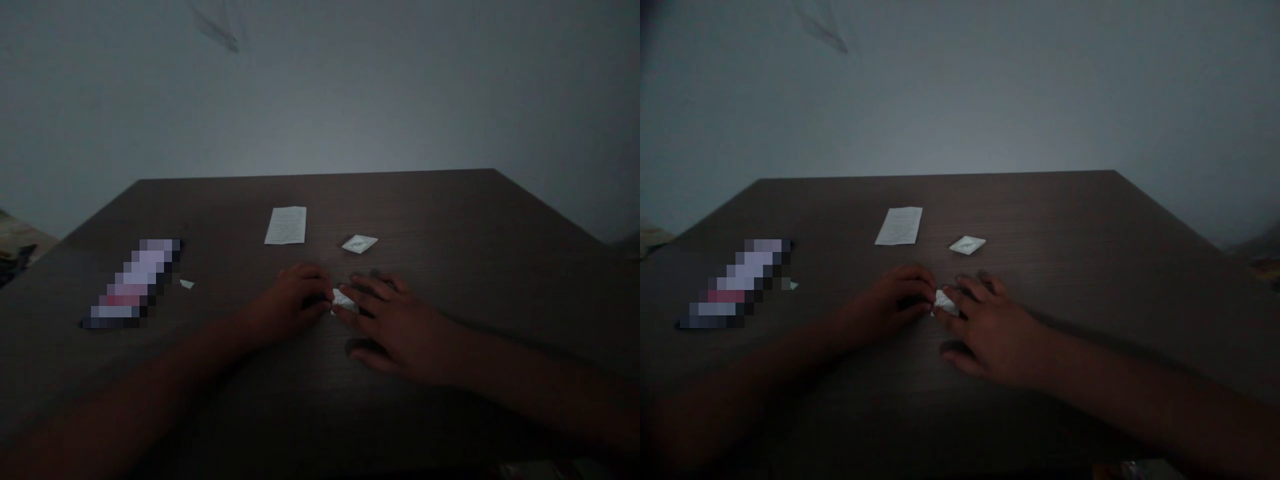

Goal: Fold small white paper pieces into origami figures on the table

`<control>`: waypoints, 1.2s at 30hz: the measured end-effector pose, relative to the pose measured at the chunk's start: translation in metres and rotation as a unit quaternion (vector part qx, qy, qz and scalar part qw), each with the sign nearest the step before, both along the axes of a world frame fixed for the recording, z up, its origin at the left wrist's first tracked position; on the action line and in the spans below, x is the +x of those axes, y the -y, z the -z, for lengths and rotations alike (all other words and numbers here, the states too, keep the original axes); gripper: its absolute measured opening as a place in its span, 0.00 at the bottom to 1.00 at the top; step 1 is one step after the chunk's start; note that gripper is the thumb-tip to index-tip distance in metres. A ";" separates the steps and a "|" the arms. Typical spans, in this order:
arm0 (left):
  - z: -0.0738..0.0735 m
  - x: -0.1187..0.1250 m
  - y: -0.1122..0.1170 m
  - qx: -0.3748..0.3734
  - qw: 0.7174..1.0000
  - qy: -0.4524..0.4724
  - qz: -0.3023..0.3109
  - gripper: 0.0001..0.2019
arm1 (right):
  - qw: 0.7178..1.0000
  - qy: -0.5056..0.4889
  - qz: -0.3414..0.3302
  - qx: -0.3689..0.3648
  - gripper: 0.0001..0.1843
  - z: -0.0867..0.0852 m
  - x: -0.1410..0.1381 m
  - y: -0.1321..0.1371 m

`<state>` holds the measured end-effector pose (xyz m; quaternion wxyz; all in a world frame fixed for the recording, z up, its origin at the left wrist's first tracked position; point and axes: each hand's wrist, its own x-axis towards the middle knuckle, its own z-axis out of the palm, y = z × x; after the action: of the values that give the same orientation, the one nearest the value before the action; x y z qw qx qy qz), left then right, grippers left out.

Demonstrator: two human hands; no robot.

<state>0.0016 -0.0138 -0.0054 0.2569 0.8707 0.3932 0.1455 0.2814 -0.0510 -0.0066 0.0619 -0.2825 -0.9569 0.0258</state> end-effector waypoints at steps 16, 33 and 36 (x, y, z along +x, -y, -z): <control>0.003 0.001 -0.003 -0.013 1.000 0.012 -0.001 0.05 | 0.999 -0.026 0.026 -0.009 0.33 -0.001 -0.005 0.008; 0.001 -0.004 -0.001 0.022 1.000 0.010 0.019 0.08 | 1.000 0.015 0.026 -0.008 0.35 0.000 0.000 0.001; -0.001 -0.004 0.003 0.065 0.997 -0.002 0.043 0.10 | 1.000 0.002 0.014 0.001 0.35 0.003 0.004 -0.004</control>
<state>-0.0026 -0.0167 -0.0042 0.2049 0.9020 0.3458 0.1578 0.2856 -0.0470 -0.0096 0.0608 -0.2957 -0.9531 0.0237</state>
